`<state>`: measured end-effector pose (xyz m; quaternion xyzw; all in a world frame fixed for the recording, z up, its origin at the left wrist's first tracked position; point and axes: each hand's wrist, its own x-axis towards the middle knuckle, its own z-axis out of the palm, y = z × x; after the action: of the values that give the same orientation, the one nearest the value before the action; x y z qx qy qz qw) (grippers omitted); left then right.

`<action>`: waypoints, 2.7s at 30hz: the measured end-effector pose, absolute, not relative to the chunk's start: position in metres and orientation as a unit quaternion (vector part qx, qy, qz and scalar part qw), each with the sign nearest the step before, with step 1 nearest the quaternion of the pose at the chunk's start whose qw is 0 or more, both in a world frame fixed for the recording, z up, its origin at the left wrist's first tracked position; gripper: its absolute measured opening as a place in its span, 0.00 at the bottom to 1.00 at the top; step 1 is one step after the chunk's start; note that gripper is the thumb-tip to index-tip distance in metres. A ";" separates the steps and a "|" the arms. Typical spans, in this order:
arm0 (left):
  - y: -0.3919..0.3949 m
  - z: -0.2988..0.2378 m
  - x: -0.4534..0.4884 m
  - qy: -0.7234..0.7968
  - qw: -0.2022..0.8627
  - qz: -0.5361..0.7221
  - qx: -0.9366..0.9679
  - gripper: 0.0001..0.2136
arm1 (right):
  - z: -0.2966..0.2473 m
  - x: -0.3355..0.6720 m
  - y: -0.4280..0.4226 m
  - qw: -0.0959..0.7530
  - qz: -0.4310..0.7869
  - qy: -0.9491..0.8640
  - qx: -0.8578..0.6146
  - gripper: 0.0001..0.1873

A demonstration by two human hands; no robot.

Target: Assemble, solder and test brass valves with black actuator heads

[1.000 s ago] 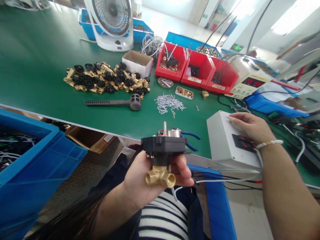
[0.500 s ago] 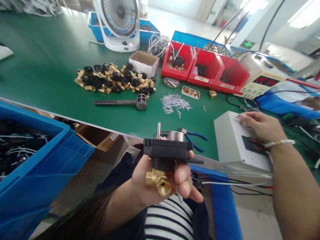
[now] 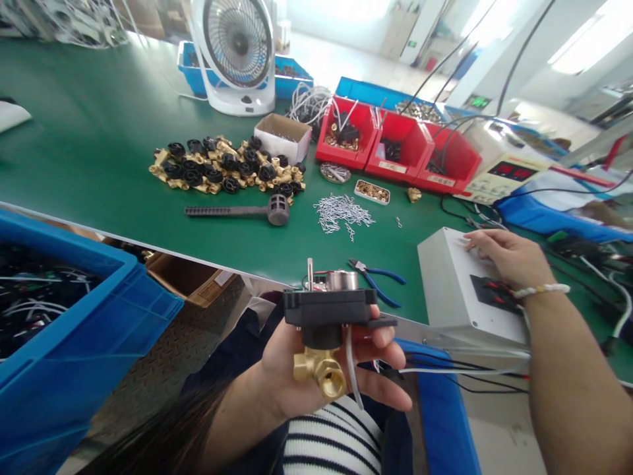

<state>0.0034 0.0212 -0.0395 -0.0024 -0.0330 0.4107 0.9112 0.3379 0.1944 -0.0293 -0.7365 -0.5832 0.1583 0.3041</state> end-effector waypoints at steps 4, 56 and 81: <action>0.022 -0.039 0.003 -0.036 0.912 0.409 -0.006 0.13 | -0.028 0.338 0.193 0.307 0.159 -0.590 -0.730 0.20; 0.021 -0.018 -0.001 0.239 0.807 0.536 0.065 0.17 | 0.012 0.273 0.095 0.216 0.216 -0.770 -0.560 0.11; 0.021 -0.013 0.001 0.276 0.743 0.588 0.159 0.09 | -0.155 0.295 -0.014 0.022 0.343 -0.812 -0.471 0.14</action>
<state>0.0007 0.0213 -0.0132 0.1594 0.2755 0.5883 0.7434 0.2955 -0.0137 -0.1547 -0.4713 -0.8121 0.3435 0.0219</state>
